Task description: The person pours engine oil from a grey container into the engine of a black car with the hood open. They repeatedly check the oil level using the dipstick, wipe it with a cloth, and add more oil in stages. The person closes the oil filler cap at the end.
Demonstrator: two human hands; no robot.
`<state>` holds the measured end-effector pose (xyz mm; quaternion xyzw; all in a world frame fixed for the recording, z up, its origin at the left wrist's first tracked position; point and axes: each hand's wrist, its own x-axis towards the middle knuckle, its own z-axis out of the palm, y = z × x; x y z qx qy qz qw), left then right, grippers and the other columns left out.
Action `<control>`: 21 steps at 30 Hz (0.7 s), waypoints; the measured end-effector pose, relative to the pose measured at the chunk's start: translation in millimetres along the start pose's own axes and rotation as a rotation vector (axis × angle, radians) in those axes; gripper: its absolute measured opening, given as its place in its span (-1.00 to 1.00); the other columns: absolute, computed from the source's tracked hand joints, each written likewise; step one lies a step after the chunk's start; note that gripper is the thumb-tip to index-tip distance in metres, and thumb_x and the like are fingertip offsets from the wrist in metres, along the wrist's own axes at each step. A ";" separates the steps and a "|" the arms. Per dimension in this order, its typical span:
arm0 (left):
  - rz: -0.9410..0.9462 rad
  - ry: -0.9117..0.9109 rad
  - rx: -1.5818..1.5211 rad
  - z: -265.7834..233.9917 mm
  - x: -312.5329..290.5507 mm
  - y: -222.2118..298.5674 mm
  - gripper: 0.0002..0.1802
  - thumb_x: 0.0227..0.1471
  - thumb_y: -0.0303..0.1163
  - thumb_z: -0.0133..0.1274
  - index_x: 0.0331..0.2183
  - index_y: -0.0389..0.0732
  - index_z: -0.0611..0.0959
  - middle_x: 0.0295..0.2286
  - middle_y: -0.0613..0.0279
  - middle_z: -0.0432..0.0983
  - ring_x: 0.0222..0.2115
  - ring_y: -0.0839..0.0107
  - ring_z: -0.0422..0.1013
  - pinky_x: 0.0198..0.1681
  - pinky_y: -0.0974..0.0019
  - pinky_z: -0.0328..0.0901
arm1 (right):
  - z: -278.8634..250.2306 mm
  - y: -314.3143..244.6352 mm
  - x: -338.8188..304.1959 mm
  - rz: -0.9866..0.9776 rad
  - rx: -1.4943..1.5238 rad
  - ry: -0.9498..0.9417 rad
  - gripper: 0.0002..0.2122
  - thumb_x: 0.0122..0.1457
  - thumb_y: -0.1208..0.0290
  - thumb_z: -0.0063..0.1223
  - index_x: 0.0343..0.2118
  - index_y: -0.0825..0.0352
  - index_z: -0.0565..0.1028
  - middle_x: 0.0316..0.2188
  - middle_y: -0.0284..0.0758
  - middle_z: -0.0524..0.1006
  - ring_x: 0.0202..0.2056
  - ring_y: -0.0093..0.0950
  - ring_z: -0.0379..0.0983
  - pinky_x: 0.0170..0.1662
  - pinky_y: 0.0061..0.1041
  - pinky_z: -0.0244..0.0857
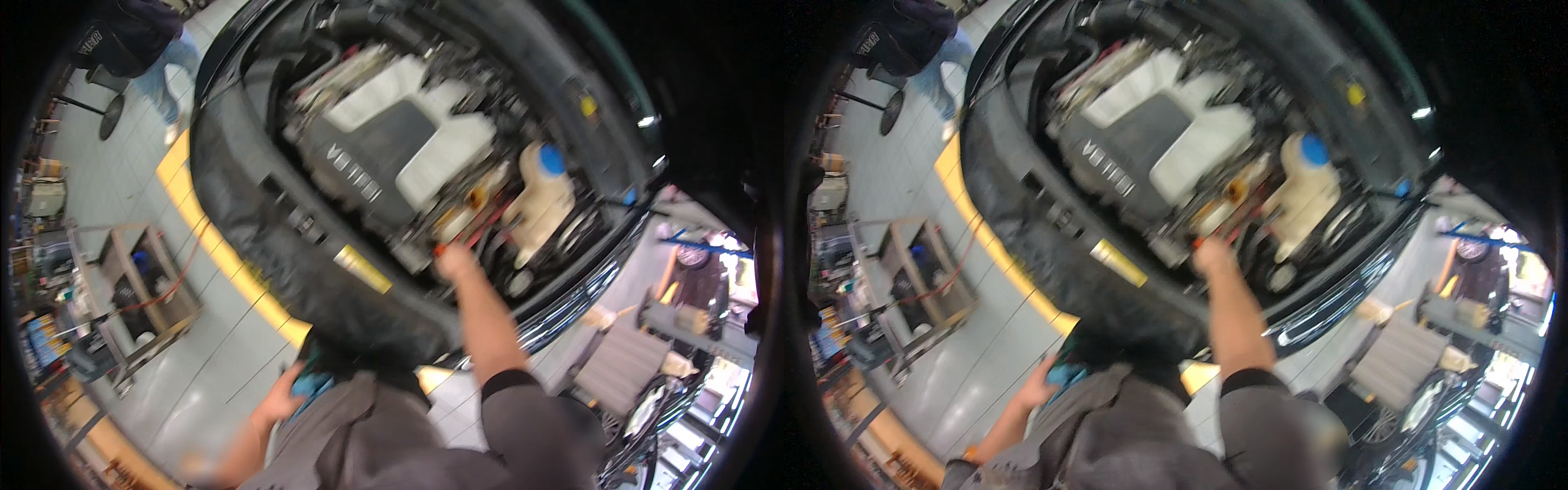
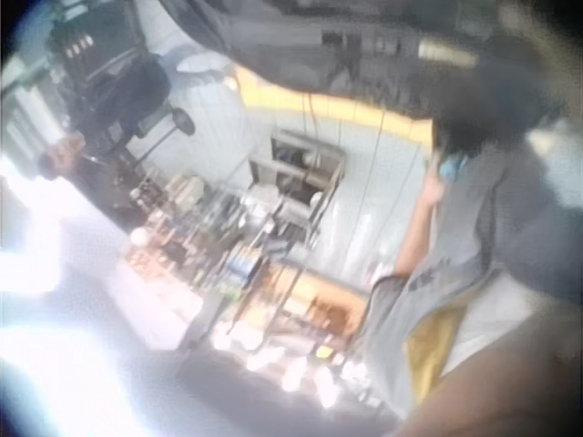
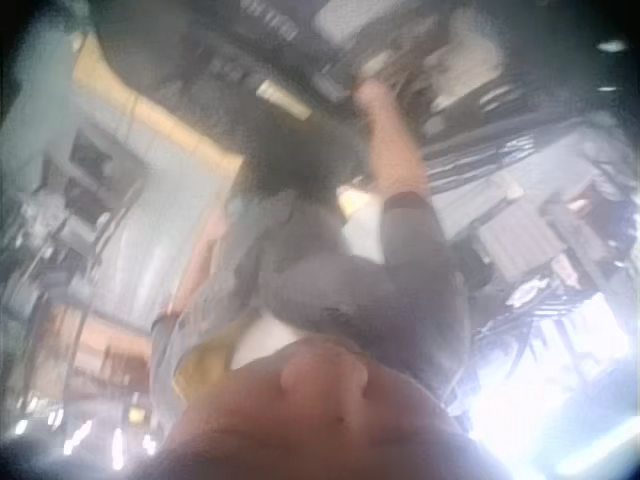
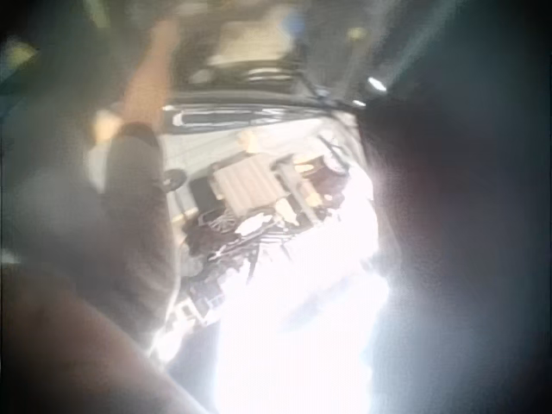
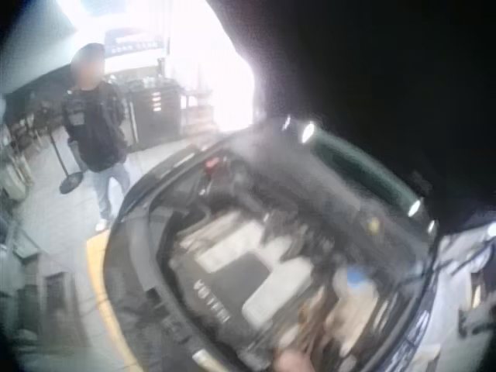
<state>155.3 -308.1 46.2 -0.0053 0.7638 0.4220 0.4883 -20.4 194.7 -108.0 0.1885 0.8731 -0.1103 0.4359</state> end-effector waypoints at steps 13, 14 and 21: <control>-0.067 0.095 -0.200 -3.9 36.2 10.2 -0.17 -0.12 -0.51 0.21 0.22 -0.33 0.31 0.07 0.11 0.40 0.06 0.31 0.33 0.19 0.23 0.20 | 19.7 7.7 7.5 0.053 0.280 0.138 -0.68 0.28 0.22 0.05 -0.14 0.39 0.62 -0.08 0.03 0.59 -0.04 -0.02 0.54 0.05 -0.13 0.42; -0.070 0.104 -0.181 -1.9 37.7 6.6 -0.17 -0.12 -0.51 0.22 0.22 -0.32 0.31 0.06 0.11 0.40 0.06 0.31 0.33 0.19 0.23 0.21 | 17.5 7.1 5.5 0.043 0.288 0.152 -0.68 0.30 0.22 0.03 -0.15 0.40 0.61 -0.08 0.01 0.60 -0.04 -0.04 0.54 0.04 -0.12 0.43; -0.091 0.159 -0.108 5.1 26.7 -20.5 -0.18 -0.12 -0.50 0.25 0.20 -0.30 0.33 0.03 0.14 0.43 0.03 0.32 0.35 0.17 0.22 0.23 | 18.6 7.5 4.7 0.049 0.314 0.127 -0.65 0.30 0.18 0.05 -0.23 0.46 0.62 -0.19 0.06 0.62 -0.09 -0.01 0.56 0.01 -0.12 0.44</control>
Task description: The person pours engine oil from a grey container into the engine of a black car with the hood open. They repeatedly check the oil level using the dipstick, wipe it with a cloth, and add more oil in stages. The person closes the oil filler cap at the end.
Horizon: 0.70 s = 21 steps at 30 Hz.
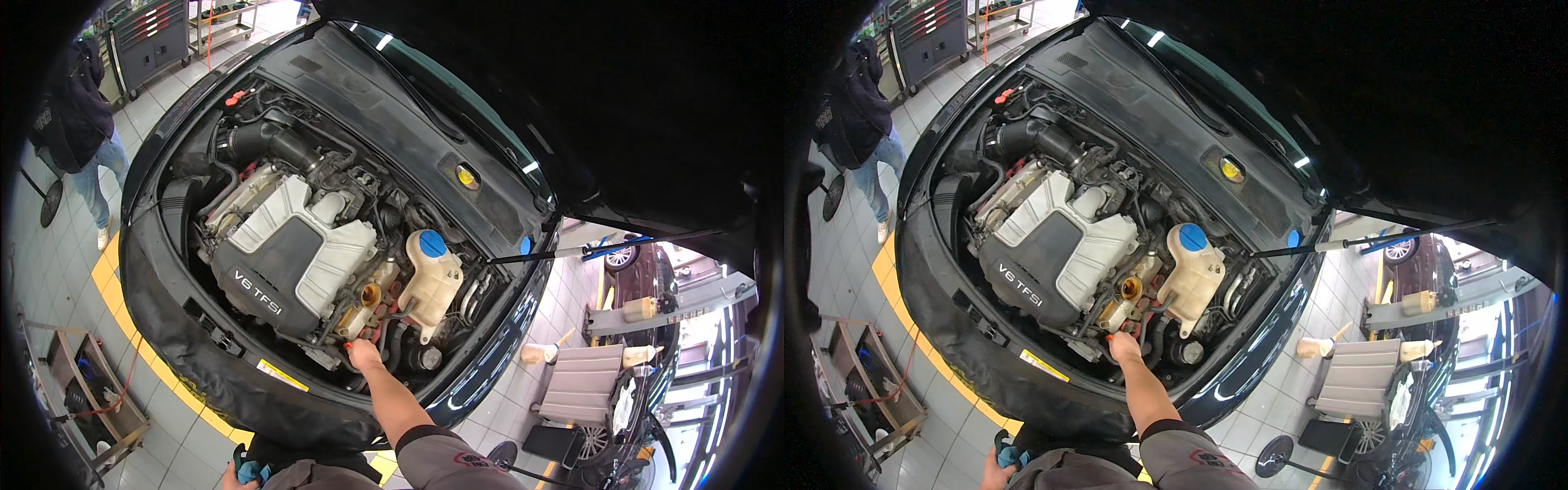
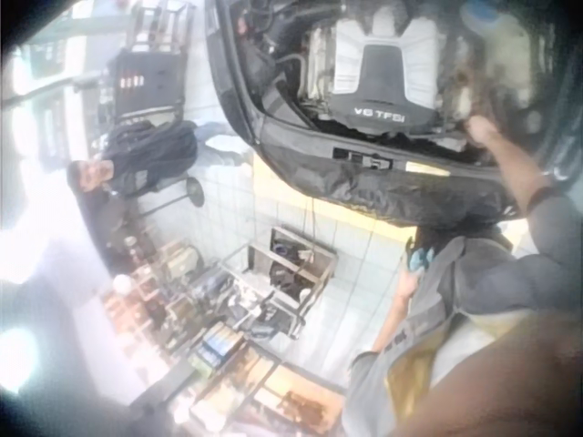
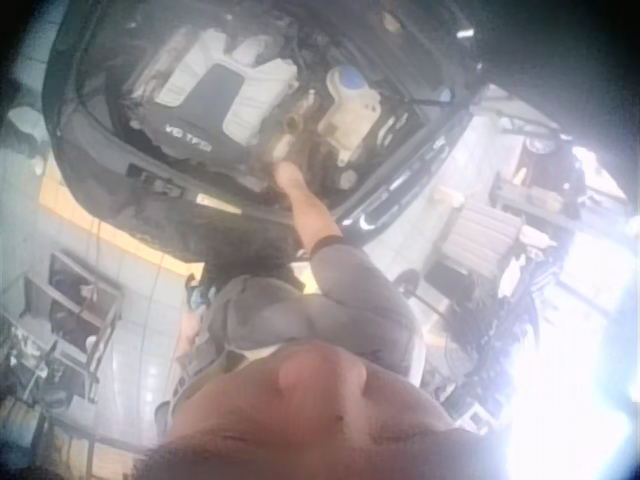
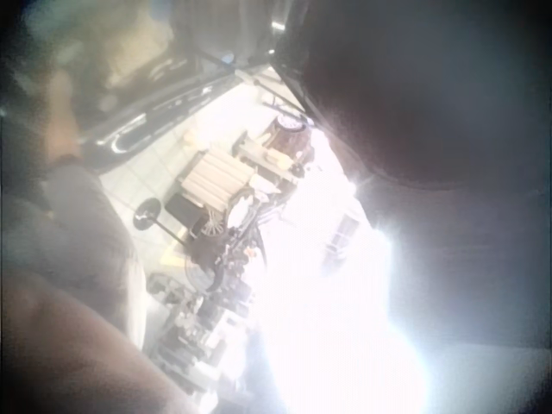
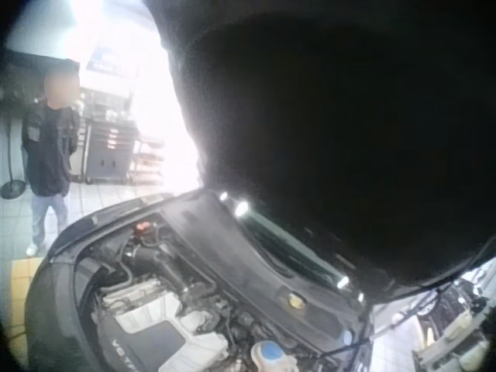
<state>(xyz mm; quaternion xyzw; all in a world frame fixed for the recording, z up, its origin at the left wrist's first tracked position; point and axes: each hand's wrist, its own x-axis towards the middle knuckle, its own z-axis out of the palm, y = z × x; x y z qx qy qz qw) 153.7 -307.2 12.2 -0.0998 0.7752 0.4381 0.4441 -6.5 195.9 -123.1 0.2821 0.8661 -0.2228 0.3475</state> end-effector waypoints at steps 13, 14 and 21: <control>0.133 -0.057 -0.266 -26.2 -2.7 40.6 -0.14 -0.10 -0.57 0.24 0.25 -0.28 0.30 0.01 0.13 0.49 0.00 0.30 0.43 0.14 0.24 0.30 | -111.8 47.4 -131.3 -0.247 -0.096 0.265 -0.65 0.26 0.05 0.05 -0.30 0.26 0.66 -0.48 -0.12 0.63 -0.36 -0.11 0.60 -0.21 -0.15 0.45; 0.199 -0.024 -0.366 -23.2 1.9 44.8 -0.14 -0.09 -0.58 0.22 0.26 -0.27 0.30 0.00 0.12 0.50 0.00 0.28 0.44 0.14 0.23 0.30 | -130.9 54.7 -170.0 -0.217 -0.004 0.356 -0.70 0.26 0.12 0.11 -0.28 0.27 0.67 -0.54 -0.18 0.62 -0.48 -0.25 0.59 -0.32 -0.26 0.44; 0.270 0.054 -0.805 -10.3 45.2 89.6 -0.44 0.13 -0.57 0.05 0.18 -0.22 0.40 -0.05 0.12 0.54 -0.02 0.27 0.49 0.10 0.20 0.36 | -240.0 136.8 -464.2 0.074 0.490 0.708 -0.70 0.36 0.23 -0.02 -0.42 0.31 0.60 -0.63 -0.48 0.48 -0.65 -0.73 0.24 -0.61 -0.61 0.08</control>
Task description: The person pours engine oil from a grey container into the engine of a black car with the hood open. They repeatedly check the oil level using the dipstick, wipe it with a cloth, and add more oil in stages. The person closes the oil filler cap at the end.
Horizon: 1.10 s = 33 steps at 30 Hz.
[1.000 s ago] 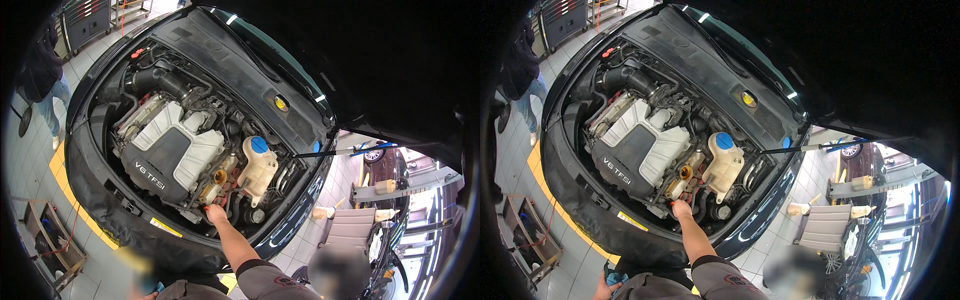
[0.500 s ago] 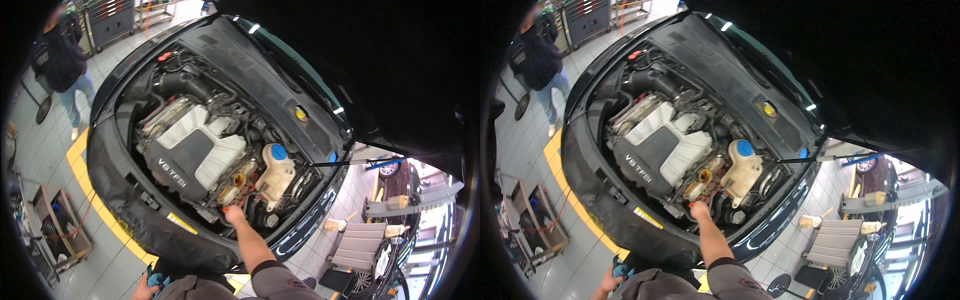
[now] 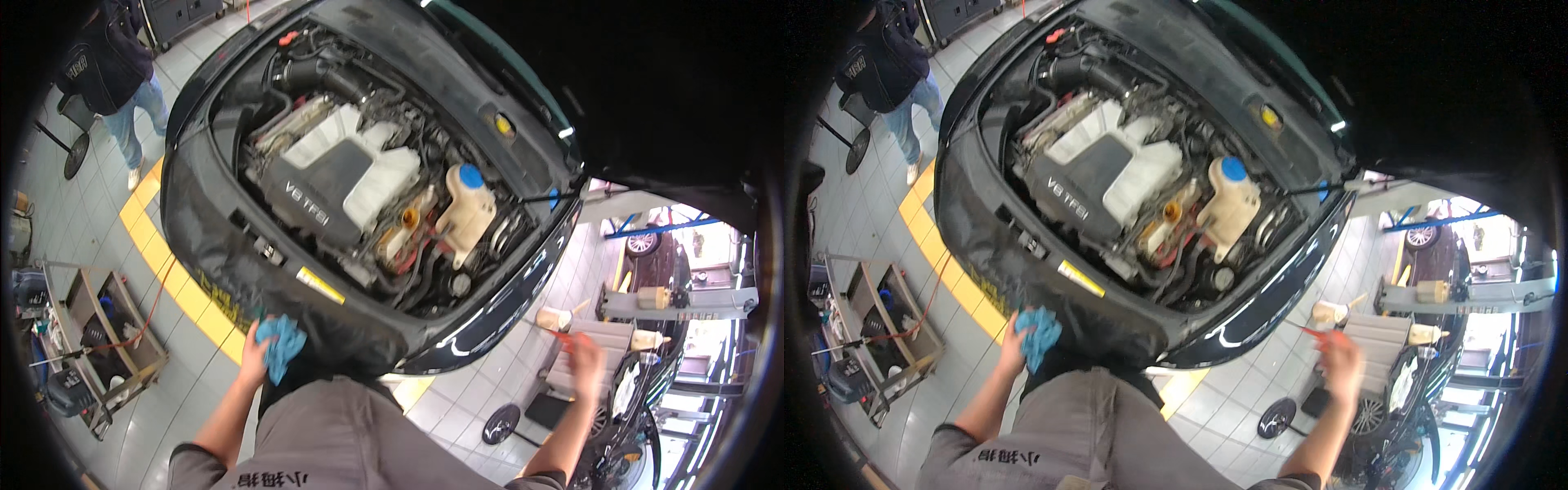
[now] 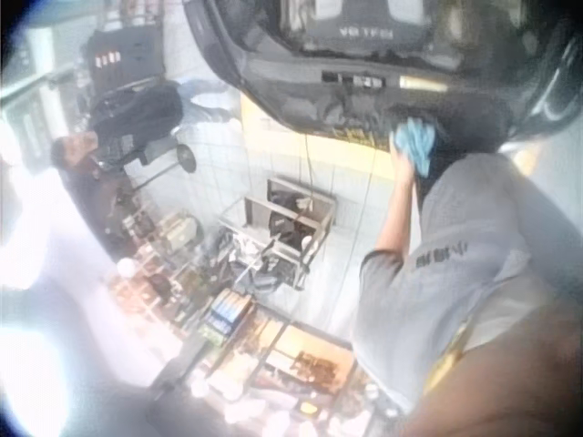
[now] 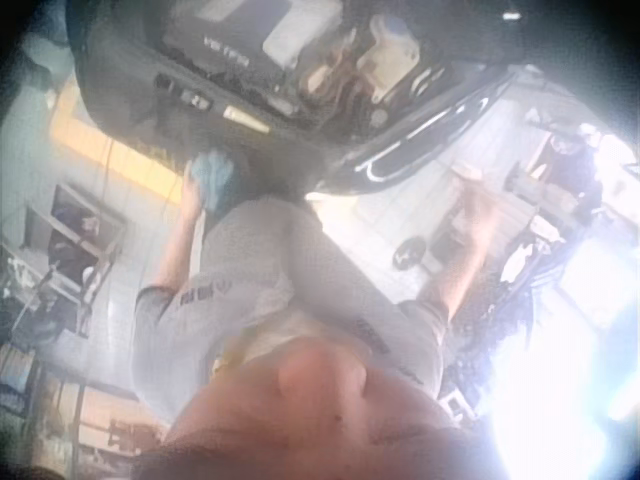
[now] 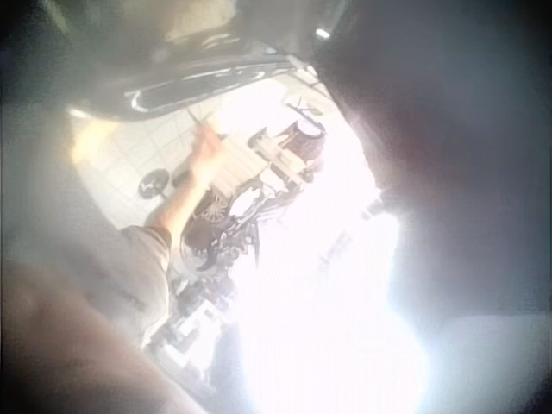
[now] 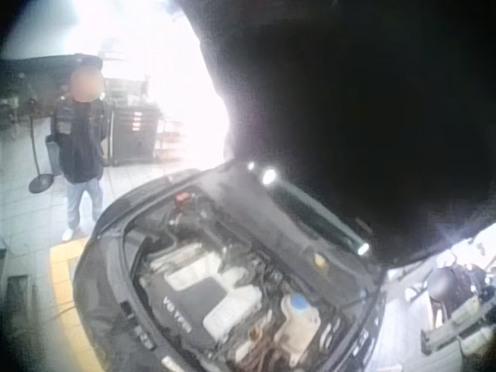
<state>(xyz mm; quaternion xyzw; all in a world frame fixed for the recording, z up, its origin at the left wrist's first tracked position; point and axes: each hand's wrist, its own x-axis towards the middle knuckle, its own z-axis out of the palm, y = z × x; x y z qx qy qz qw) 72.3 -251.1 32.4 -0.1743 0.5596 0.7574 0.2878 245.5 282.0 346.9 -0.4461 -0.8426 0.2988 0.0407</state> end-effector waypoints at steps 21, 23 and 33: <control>-0.103 -0.635 -0.462 142.6 -67.2 88.8 -0.53 0.20 -0.17 0.12 0.03 -0.25 0.50 -0.14 0.16 0.57 -0.16 0.27 0.53 -0.03 0.16 0.41 | 263.7 -110.6 -146.4 -0.020 0.927 -0.494 -0.75 0.40 0.30 0.02 -0.31 0.38 0.57 -0.62 -0.46 0.46 -0.67 -0.71 0.23 -0.59 -0.70 0.07; 0.002 -0.552 -0.332 141.8 -73.1 88.7 -0.56 0.15 -0.22 0.20 -0.03 -0.24 0.51 -0.22 0.14 0.57 -0.26 0.29 0.53 -0.15 0.17 0.45 | 271.5 -114.3 -151.2 -0.027 0.930 -0.545 -0.77 0.40 0.31 0.03 -0.32 0.36 0.56 -0.62 -0.46 0.47 -0.66 -0.71 0.25 -0.58 -0.69 0.10; 0.045 -0.212 -0.531 140.9 -74.4 96.9 -0.63 0.05 -0.41 0.19 -0.08 -0.20 0.53 -0.27 0.23 0.56 -0.29 0.37 0.52 -0.19 0.25 0.42 | 268.4 -101.4 -169.5 0.045 0.826 -0.731 -0.75 0.37 0.28 0.08 -0.28 0.41 0.59 -0.62 -0.43 0.48 -0.66 -0.72 0.27 -0.58 -0.69 0.12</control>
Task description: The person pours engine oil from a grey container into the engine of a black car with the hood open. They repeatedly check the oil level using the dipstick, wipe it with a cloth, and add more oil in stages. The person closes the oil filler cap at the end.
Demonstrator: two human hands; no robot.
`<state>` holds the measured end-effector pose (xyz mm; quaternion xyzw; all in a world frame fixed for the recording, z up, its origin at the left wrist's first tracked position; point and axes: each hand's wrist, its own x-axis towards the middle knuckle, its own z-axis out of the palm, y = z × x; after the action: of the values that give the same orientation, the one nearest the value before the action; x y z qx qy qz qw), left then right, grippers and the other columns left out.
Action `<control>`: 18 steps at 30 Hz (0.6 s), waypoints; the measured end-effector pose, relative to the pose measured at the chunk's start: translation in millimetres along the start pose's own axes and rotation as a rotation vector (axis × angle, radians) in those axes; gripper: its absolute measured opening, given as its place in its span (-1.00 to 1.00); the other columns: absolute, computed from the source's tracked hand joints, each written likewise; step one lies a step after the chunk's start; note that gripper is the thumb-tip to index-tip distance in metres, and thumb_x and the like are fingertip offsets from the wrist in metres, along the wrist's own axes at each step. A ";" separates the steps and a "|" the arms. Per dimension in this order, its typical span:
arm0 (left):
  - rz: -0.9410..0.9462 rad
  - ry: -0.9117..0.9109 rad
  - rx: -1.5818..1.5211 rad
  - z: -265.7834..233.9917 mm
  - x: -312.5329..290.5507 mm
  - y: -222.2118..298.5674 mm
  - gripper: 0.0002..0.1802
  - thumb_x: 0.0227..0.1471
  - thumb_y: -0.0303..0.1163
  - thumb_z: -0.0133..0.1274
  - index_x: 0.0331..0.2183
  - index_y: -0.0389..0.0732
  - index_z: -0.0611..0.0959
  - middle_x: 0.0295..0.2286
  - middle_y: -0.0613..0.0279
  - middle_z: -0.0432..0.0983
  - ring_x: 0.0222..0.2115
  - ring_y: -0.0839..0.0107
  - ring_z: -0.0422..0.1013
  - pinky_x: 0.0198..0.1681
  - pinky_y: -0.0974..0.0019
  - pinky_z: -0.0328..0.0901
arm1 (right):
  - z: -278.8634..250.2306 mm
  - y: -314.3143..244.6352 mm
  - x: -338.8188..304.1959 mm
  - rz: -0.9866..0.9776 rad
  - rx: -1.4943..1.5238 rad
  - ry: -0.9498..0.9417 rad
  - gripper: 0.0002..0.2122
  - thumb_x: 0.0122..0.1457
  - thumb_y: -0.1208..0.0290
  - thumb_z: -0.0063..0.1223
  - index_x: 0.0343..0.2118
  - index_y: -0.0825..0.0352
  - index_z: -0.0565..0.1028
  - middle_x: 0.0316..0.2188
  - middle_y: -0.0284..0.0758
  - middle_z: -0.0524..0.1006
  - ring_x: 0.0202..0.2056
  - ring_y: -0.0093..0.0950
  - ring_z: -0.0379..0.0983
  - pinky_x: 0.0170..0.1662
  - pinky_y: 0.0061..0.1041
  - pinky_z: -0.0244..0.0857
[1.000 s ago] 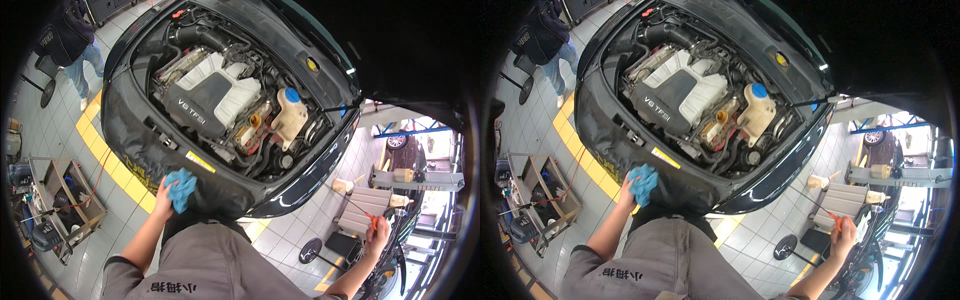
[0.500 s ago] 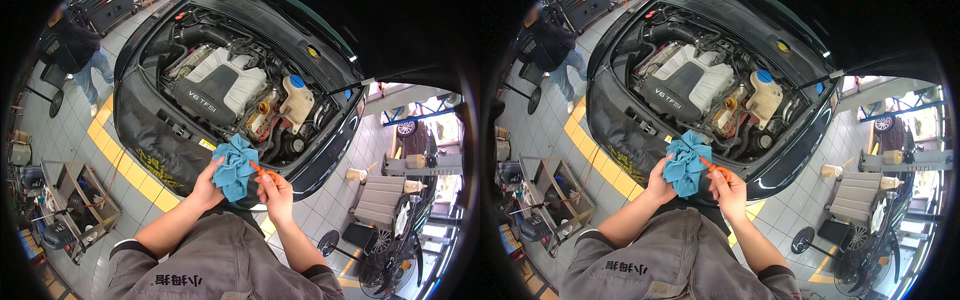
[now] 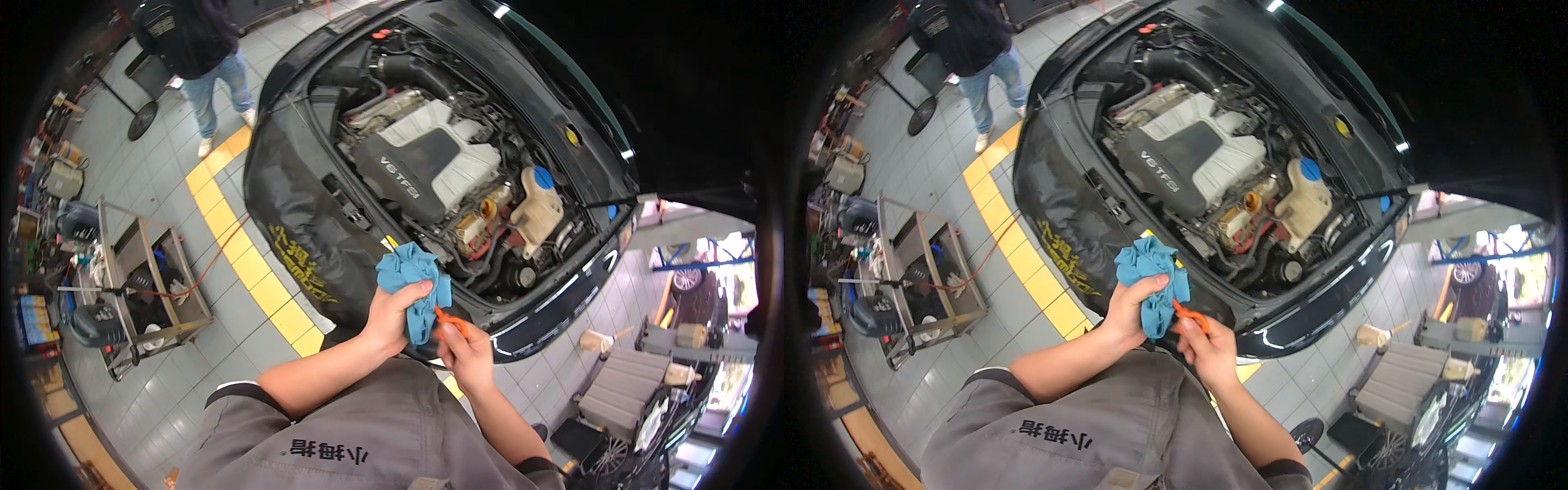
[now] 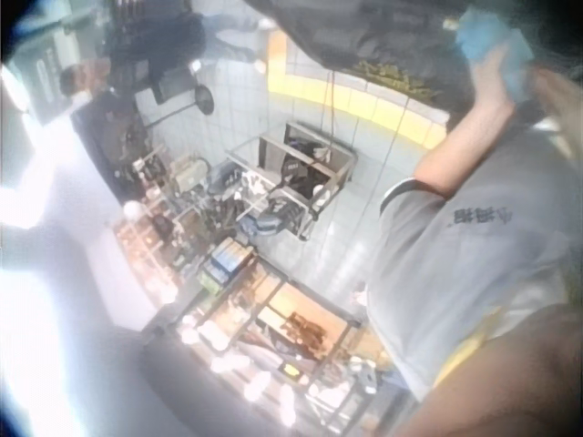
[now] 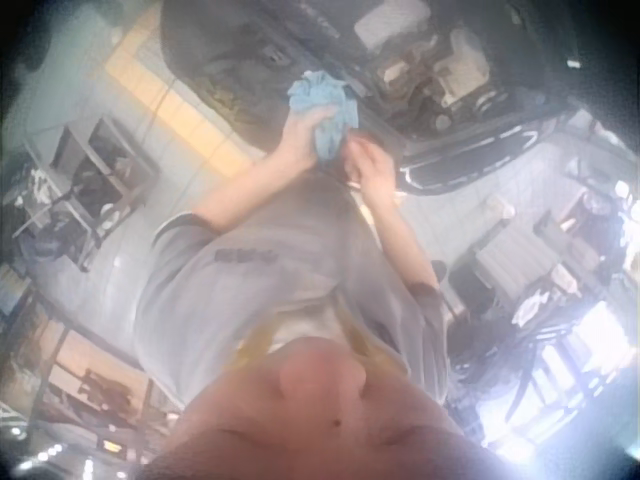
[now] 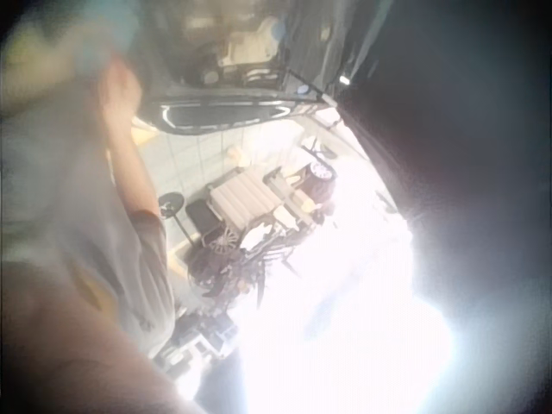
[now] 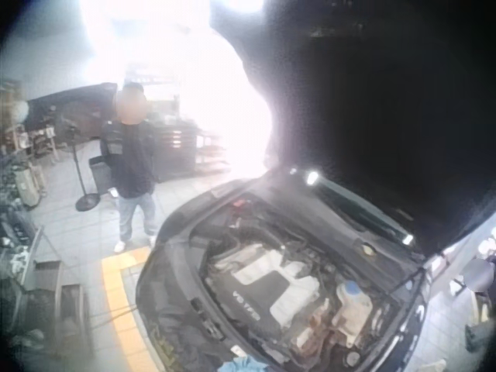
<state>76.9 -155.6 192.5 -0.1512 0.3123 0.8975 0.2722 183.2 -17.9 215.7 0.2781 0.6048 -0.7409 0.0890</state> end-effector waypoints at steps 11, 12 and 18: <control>0.300 0.090 -0.080 -69.1 54.0 91.1 -0.63 0.04 -0.24 0.18 -0.13 -0.20 0.58 -0.32 0.15 0.58 -0.32 0.22 0.52 -0.17 0.17 0.40 | -80.9 36.5 -68.9 0.132 0.070 0.024 -0.74 0.34 0.35 0.06 -0.33 0.52 0.56 -0.67 -0.35 0.46 -0.71 -0.63 0.22 -0.62 -0.64 0.06; 0.327 0.076 -0.060 -70.5 53.3 93.4 -0.63 0.06 -0.22 0.18 -0.14 -0.21 0.58 -0.33 0.16 0.58 -0.33 0.22 0.53 -0.17 0.18 0.40 | -86.4 38.4 -72.5 0.147 0.053 0.040 -0.74 0.33 0.35 0.07 -0.33 0.53 0.57 -0.66 -0.33 0.47 -0.71 -0.62 0.23 -0.63 -0.64 0.06; 0.294 0.049 -0.152 -82.2 51.9 107.6 -0.58 0.08 -0.13 0.16 -0.13 -0.23 0.57 -0.32 0.13 0.58 -0.31 0.20 0.53 -0.16 0.19 0.41 | -114.2 35.8 -89.8 0.155 -0.014 0.106 -0.76 0.32 0.40 0.07 -0.34 0.54 0.57 -0.65 -0.31 0.49 -0.72 -0.62 0.24 -0.62 -0.66 0.11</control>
<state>-19.4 -258.6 158.7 -0.1456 0.2689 0.9448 0.1178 309.2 62.7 219.0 0.3624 0.5904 -0.7118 0.1159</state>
